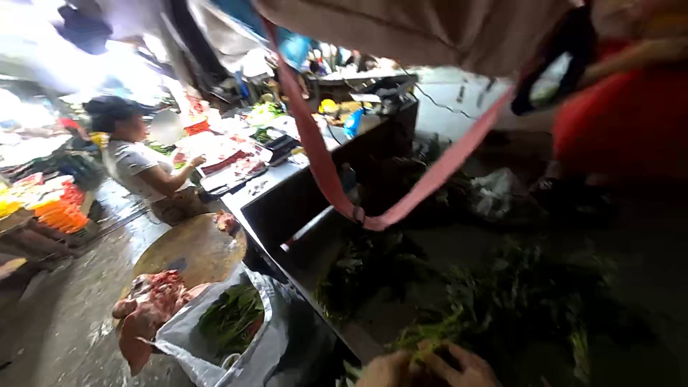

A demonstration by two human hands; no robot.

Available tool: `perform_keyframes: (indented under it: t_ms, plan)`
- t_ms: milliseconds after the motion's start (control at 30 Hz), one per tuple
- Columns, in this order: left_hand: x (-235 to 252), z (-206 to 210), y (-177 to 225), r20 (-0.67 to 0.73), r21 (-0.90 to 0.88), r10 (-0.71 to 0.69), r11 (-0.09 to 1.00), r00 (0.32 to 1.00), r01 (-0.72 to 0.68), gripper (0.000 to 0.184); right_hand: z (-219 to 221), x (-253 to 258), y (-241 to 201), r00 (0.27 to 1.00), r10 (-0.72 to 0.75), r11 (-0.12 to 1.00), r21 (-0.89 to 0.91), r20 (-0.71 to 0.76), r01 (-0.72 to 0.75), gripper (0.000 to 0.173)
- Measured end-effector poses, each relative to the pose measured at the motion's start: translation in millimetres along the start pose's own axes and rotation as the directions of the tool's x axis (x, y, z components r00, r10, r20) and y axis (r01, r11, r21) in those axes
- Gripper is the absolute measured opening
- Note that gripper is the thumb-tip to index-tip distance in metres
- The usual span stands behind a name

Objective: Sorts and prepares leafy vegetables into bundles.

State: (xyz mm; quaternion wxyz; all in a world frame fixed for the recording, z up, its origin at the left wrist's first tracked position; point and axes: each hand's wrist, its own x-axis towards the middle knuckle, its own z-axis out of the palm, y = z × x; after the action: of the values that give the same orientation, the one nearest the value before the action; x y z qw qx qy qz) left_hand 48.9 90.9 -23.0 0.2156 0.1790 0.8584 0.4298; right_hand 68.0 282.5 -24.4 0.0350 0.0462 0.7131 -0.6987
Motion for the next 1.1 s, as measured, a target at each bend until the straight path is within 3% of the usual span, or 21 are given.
perform_keyframes:
  t_ms: [67,133,267,333,400,500,567,733,800,867,967,1100]
  plan:
    - [-5,-13,14,0.133,-0.022,-0.072,0.997,0.989,0.076,0.039,5,-1,-3,0.999,0.044,0.999,-0.011,-0.003,-0.044,0.018]
    - [-11,-16,12,0.228,-0.031,-0.119,0.991,0.967,0.129,0.043,5,-4,2,0.992,0.091,0.996,0.01,0.083,-0.092,0.018]
    - [-24,-9,-4,0.298,0.064,-0.199,0.98,0.934,0.188,0.037,6,-19,27,0.971,0.131,0.976,0.144,0.202,-0.161,0.021]
    - [-30,-11,-14,0.325,0.058,-0.184,0.983,0.928,0.175,0.034,1,-27,41,0.972,0.164,0.957,0.213,0.169,-0.198,0.023]
    - [-36,-16,-24,0.282,-0.012,-0.142,0.988,0.949,0.151,0.032,-15,-32,61,0.981,0.196,0.957,0.215,0.011,-0.193,0.024]
    - [-39,-29,-38,0.163,-0.164,-0.058,0.983,0.985,0.085,0.034,-48,-32,100,0.938,0.16,0.963,-0.162,-0.308,-0.217,0.025]
    - [-35,-39,-39,0.048,-0.242,-0.03,0.969,0.998,0.041,0.028,-54,-30,110,0.924,0.07,0.873,-0.425,-0.377,-0.24,0.023]
    - [-20,-64,-33,-0.172,-0.236,-0.073,0.971,0.982,0.03,0.023,0,-8,122,0.972,-0.215,0.694,-0.715,-0.093,0.084,0.031]
    - [-16,-67,-34,-0.206,-0.159,-0.1,0.985,0.973,0.067,0.025,21,8,134,0.979,-0.205,0.616,-0.775,0.013,0.14,0.037]
    - [-17,-66,-35,-0.258,-0.105,-0.112,0.991,0.96,0.087,0.024,26,20,135,0.979,-0.198,0.582,-0.797,0.049,0.158,0.024]
    - [-21,-62,-44,-0.365,-0.152,-0.109,0.987,0.924,0.057,0.024,0,35,84,0.892,-0.45,0.591,-0.759,-0.029,0.274,0.016]
    - [-22,-57,-53,-0.459,-0.22,-0.123,0.975,0.88,0.022,0.024,-55,27,-21,0.646,-0.749,0.461,-0.816,-0.148,0.348,0.021]
